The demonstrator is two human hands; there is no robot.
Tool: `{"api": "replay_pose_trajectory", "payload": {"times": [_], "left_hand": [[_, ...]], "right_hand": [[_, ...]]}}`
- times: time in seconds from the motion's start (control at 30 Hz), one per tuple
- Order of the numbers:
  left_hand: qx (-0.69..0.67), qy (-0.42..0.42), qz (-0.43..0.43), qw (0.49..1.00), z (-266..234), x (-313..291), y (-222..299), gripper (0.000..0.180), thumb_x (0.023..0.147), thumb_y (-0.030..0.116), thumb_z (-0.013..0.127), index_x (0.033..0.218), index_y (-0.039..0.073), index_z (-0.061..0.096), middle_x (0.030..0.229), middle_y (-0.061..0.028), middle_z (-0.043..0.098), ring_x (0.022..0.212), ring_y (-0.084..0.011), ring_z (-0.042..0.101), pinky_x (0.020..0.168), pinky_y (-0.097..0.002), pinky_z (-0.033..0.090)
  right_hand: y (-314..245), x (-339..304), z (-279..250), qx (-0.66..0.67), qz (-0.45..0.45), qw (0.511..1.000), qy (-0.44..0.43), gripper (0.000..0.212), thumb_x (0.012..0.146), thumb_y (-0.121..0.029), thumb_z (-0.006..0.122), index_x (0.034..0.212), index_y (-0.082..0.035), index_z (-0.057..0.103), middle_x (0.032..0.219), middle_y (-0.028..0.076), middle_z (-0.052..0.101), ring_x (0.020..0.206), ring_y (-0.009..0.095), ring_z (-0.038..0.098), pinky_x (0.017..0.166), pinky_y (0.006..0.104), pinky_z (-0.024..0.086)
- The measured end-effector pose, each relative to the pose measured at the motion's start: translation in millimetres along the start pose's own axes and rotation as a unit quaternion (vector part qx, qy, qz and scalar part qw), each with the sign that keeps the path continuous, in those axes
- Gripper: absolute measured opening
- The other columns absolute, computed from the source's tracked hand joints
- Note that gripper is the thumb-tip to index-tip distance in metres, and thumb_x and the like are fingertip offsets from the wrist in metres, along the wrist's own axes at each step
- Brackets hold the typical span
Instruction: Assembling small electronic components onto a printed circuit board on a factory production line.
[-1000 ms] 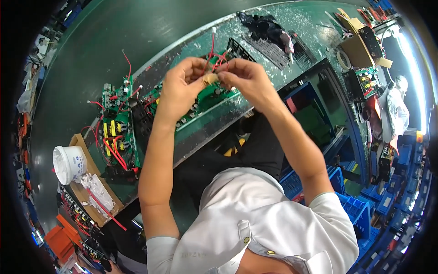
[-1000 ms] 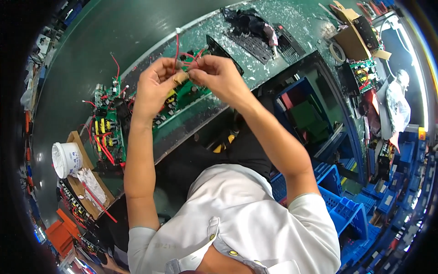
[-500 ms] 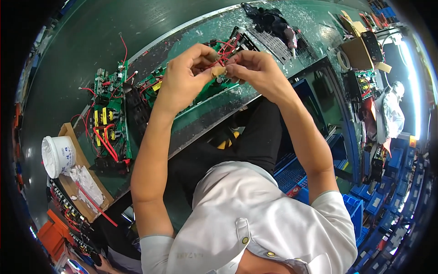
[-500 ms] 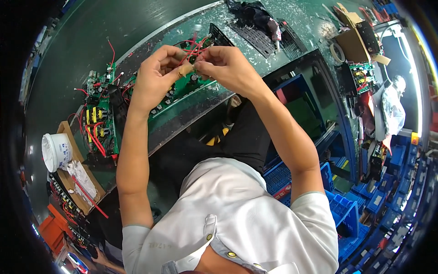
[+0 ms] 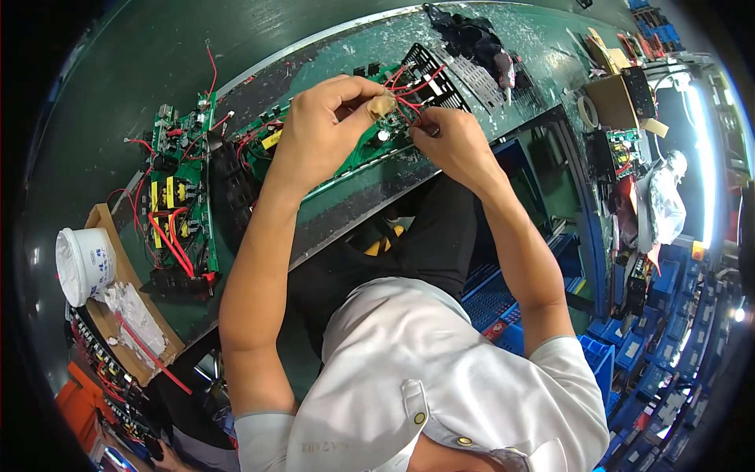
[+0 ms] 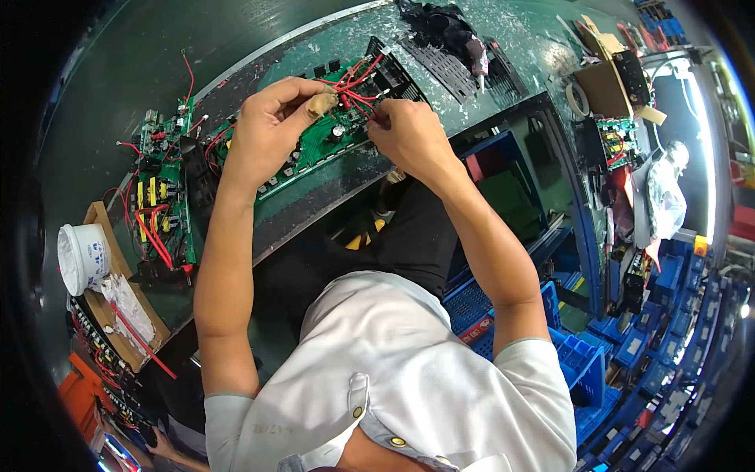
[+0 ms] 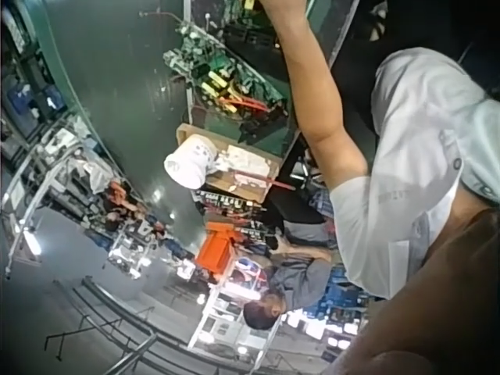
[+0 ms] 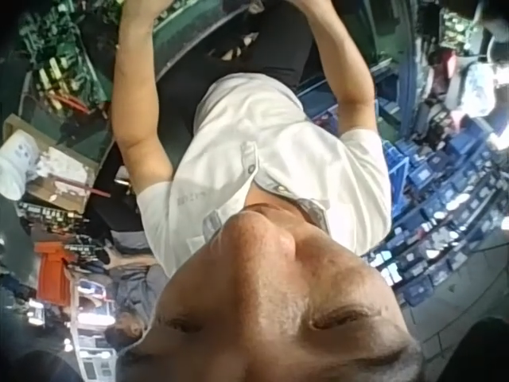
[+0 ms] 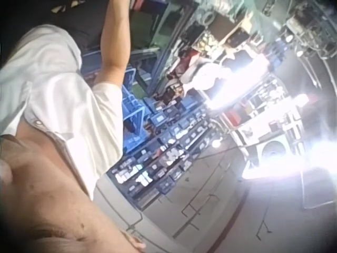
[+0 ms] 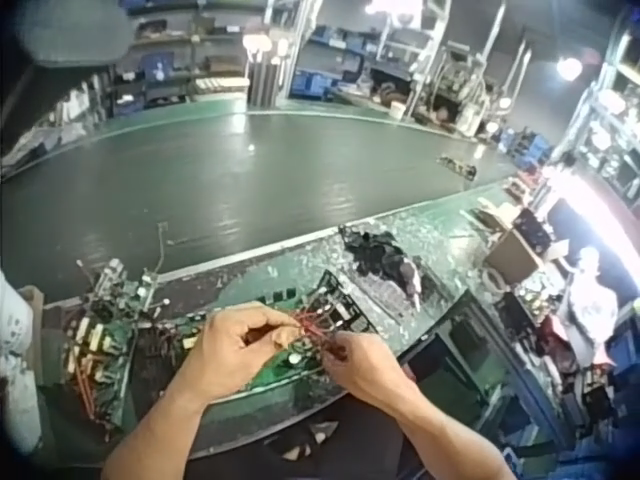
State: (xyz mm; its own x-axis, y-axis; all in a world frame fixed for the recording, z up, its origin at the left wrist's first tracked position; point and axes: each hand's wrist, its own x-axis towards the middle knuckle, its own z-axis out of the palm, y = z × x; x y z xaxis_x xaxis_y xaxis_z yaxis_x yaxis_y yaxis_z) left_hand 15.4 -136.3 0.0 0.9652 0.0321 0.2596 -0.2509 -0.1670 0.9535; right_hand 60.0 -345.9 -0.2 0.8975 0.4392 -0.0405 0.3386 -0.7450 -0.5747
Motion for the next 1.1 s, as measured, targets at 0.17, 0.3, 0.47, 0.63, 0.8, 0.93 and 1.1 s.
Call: {"api": "replay_pose_trajectory", "payload": {"times": [0.17, 0.3, 0.47, 0.63, 0.8, 0.93, 1.1], "left_hand": [[0.006, -0.006, -0.007, 1.000, -1, 3, 3, 0.017, 0.091, 0.014, 0.072, 0.101, 0.000, 0.072, 0.084, -0.0076, 0.068, 0.073, -0.0124, 0.061, 0.068, -0.0274, 0.049], [0.033, -0.024, 0.009, 0.999, -2, 4, 7, 0.016, 0.094, 0.004, 0.067, 0.108, -0.001, 0.071, 0.094, -0.0016, 0.066, 0.086, -0.0069, 0.062, 0.076, -0.0228, 0.049], [0.032, 0.010, 0.036, 0.999, -1, -1, 12, 0.014, 0.087, 0.005, 0.070, 0.100, -0.001, 0.071, 0.090, -0.0107, 0.067, 0.079, -0.0174, 0.066, 0.072, -0.0289, 0.052], [0.187, 0.003, 0.108, 0.976, 1, -7, 29, 0.012, 0.084, 0.004, 0.070, 0.096, 0.001, 0.070, 0.094, -0.0143, 0.067, 0.087, -0.0328, 0.066, 0.077, -0.0386, 0.052], [0.267, -0.061, 0.146, 0.951, -4, -6, 43, 0.014, 0.083, 0.004, 0.070, 0.097, 0.003, 0.071, 0.101, -0.0120, 0.066, 0.091, -0.0306, 0.065, 0.079, -0.0393, 0.052], [0.228, 0.031, 0.182, 0.956, -12, -7, 44, 0.022, 0.085, 0.005, 0.071, 0.107, 0.003, 0.070, 0.103, -0.0119, 0.066, 0.095, -0.0277, 0.066, 0.083, -0.0369, 0.053], [-0.080, 0.059, -0.059, 0.993, 4, -37, 25, 0.019, 0.094, 0.005, 0.067, 0.111, -0.003, 0.066, 0.106, -0.0097, 0.064, 0.088, -0.0141, 0.064, 0.077, -0.0256, 0.053]], "right_hand": [[-16, 5, 2, -0.112, -0.011, 0.994, -0.009, 0.018, 0.083, -0.016, 0.064, 0.087, 0.002, 0.067, 0.079, 0.021, 0.068, 0.076, 0.038, 0.068, 0.071, 0.0445, 0.053], [-18, 10, 6, -0.191, -0.009, 0.981, -0.027, 0.018, 0.083, -0.016, 0.061, 0.083, 0.001, 0.067, 0.079, 0.023, 0.067, 0.079, 0.043, 0.066, 0.073, 0.0510, 0.052], [-7, 14, 8, -0.146, -0.015, 0.988, -0.048, 0.018, 0.082, -0.014, 0.064, 0.084, 0.003, 0.068, 0.083, 0.024, 0.068, 0.084, 0.043, 0.066, 0.077, 0.0501, 0.052], [-19, -15, -64, 0.018, 0.021, 0.992, 0.123, 0.029, 0.085, -0.009, 0.071, 0.114, -0.009, 0.069, 0.091, 0.016, 0.069, 0.083, 0.030, 0.068, 0.076, 0.0388, 0.053], [-45, -25, -64, -0.123, -0.224, 0.967, 0.014, 0.027, 0.081, -0.004, 0.071, 0.108, -0.004, 0.070, 0.099, 0.013, 0.060, 0.090, 0.035, 0.063, 0.077, 0.0400, 0.052], [-33, -9, -34, 0.166, -0.157, 0.971, -0.065, 0.016, 0.088, -0.006, 0.069, 0.104, -0.001, 0.071, 0.085, 0.010, 0.068, 0.076, 0.020, 0.068, 0.069, 0.0331, 0.053], [-28, -9, -6, 0.679, 0.025, 0.732, -0.051, 0.021, 0.096, -0.004, 0.064, 0.114, 0.006, 0.066, 0.096, 0.008, 0.070, 0.080, 0.011, 0.066, 0.073, 0.0218, 0.055]]}}
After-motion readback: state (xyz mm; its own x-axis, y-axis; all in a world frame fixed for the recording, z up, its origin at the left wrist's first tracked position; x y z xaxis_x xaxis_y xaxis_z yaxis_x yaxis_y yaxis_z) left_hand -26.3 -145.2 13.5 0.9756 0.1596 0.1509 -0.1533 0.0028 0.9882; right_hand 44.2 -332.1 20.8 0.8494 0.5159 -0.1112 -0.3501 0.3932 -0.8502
